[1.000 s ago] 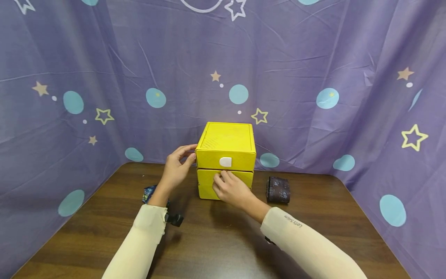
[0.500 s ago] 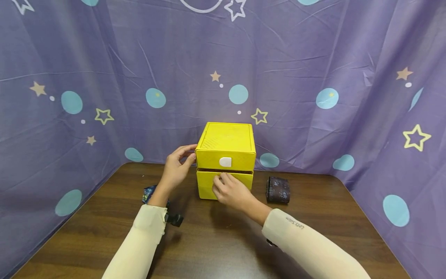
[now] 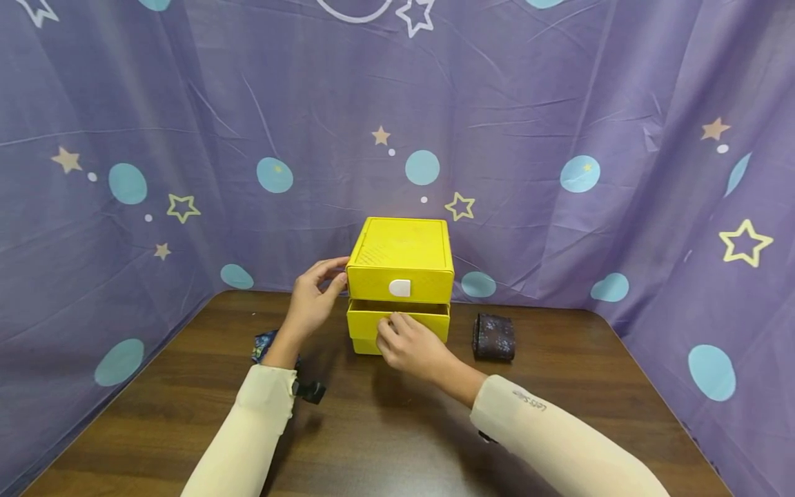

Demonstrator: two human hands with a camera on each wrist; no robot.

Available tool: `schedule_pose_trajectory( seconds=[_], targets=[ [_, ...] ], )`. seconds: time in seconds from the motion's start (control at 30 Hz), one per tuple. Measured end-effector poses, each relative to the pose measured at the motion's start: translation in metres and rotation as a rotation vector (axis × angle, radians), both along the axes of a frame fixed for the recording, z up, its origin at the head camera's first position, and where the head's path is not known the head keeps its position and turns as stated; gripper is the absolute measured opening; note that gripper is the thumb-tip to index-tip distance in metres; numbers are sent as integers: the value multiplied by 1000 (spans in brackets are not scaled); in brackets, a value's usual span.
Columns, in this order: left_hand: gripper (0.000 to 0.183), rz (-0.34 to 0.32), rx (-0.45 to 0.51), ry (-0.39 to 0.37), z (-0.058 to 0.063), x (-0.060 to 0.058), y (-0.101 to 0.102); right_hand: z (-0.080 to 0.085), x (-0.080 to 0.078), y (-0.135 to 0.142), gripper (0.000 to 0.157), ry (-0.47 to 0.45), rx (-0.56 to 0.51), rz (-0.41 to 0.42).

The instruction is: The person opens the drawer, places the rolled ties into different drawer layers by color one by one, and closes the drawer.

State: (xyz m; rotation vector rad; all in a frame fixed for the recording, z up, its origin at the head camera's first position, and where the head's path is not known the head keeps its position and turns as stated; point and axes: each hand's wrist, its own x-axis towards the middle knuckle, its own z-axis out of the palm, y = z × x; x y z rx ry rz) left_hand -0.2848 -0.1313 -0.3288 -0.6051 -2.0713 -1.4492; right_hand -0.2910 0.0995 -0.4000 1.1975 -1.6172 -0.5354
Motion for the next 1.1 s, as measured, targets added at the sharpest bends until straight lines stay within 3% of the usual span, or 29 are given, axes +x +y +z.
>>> schedule_pose_trajectory(
  seconds=[1.1],
  targets=[
    [31,-9,8,24,-3,-3,0,-2,13,2,43,6,-5,45]
  ],
)
